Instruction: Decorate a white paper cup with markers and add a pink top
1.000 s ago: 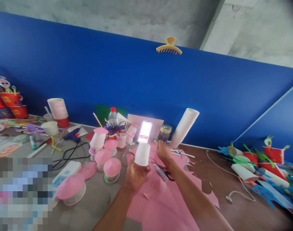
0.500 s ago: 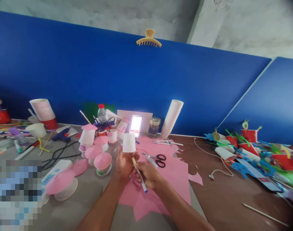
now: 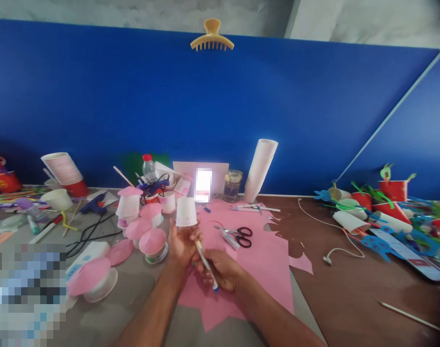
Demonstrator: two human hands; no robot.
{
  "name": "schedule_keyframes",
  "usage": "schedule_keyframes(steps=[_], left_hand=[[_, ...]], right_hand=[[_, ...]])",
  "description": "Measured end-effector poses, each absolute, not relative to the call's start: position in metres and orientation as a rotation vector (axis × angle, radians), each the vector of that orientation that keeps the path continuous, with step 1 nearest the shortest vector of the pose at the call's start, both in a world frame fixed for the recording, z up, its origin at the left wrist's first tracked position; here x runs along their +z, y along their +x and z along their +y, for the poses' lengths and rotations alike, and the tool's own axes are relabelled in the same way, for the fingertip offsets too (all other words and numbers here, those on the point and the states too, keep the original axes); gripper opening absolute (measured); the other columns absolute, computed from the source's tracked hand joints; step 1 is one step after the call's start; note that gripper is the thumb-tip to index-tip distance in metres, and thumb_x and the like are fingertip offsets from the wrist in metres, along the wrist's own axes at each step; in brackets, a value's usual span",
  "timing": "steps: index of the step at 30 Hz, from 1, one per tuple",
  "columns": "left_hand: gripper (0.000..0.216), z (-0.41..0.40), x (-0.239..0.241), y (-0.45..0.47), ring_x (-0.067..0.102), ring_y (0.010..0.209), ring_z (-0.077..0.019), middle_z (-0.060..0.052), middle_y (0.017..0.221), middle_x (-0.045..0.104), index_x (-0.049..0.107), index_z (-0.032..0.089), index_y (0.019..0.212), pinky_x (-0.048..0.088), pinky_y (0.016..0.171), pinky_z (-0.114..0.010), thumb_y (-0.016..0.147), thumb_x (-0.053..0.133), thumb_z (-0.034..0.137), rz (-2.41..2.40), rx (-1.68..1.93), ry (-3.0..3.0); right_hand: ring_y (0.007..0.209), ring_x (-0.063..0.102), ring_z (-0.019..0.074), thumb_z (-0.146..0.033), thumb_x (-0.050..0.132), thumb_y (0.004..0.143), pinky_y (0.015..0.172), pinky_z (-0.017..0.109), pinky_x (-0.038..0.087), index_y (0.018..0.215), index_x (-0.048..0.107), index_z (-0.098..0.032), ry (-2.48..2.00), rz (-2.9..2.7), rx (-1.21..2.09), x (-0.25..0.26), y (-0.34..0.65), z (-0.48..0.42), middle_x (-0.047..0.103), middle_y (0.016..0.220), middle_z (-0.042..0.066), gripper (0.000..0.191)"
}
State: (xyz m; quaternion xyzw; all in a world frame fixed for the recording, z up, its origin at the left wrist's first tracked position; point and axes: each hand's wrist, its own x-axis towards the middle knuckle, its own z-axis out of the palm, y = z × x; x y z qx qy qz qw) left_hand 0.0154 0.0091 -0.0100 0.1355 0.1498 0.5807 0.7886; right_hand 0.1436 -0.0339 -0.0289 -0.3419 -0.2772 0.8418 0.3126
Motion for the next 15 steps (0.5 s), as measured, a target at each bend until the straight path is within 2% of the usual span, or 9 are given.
schedule_keyframes(steps=[3,6,8,11,14,15], left_hand=[[0.062,0.007,-0.013,0.016,0.045,0.046,-0.0144,0.001,0.054,0.046,0.064,0.009,0.094,0.036,0.034,-0.023,0.085,0.05,0.068,0.35,1.074,0.339],[0.065,0.004,-0.012,0.019,0.037,0.041,-0.011,0.005,0.047,0.038,0.065,0.007,0.089,0.035,0.037,-0.022,0.085,0.048,0.07,0.364,1.089,0.324],[0.062,0.005,-0.011,0.02,0.035,0.041,-0.0089,0.004,0.049,0.042,0.064,0.007,0.086,0.037,0.041,-0.022,0.087,0.049,0.067,0.366,1.165,0.292],[0.052,0.013,-0.013,0.016,0.046,0.047,-0.0111,-0.004,0.063,0.058,0.063,0.011,0.083,0.043,0.048,-0.025,0.09,0.049,0.061,0.421,1.322,0.245],[0.044,0.022,-0.019,0.011,0.053,0.054,-0.0144,-0.005,0.066,0.061,0.061,0.016,0.077,0.047,0.055,-0.028,0.091,0.052,0.056,0.503,1.44,0.208],[0.042,0.024,-0.021,0.011,0.054,0.055,-0.0147,-0.004,0.067,0.062,0.061,0.017,0.077,0.047,0.056,-0.029,0.09,0.053,0.055,0.516,1.448,0.222]], right_hand=[[0.036,0.032,0.0051,-0.032,0.052,0.093,0.039,0.018,0.025,0.079,0.06,-0.014,-0.847,-0.642,2.238,-0.026,0.145,-0.035,0.054,0.05,-0.004,0.024],[0.036,0.027,0.0036,-0.037,0.059,0.089,0.039,0.018,0.021,0.077,0.06,-0.014,-0.83,-0.654,2.236,-0.025,0.146,-0.038,0.052,0.049,-0.005,0.026],[0.035,0.026,0.0031,-0.039,0.063,0.085,0.039,0.019,0.019,0.076,0.06,-0.014,-0.842,-0.7,2.209,-0.024,0.146,-0.041,0.051,0.048,-0.005,0.026],[0.036,0.027,0.0038,-0.038,0.067,0.079,0.039,0.019,0.02,0.075,0.061,-0.014,-0.862,-0.771,2.159,-0.02,0.15,-0.043,0.052,0.047,-0.005,0.025],[0.038,0.031,0.0049,-0.043,0.071,0.073,0.04,0.019,0.024,0.078,0.061,-0.018,-0.851,-0.755,2.04,-0.016,0.161,-0.037,0.054,0.05,-0.006,0.028],[0.039,0.033,0.0053,-0.044,0.074,0.071,0.04,0.02,0.026,0.081,0.062,-0.018,-0.849,-0.716,1.897,-0.015,0.166,-0.032,0.054,0.052,-0.006,0.03]])
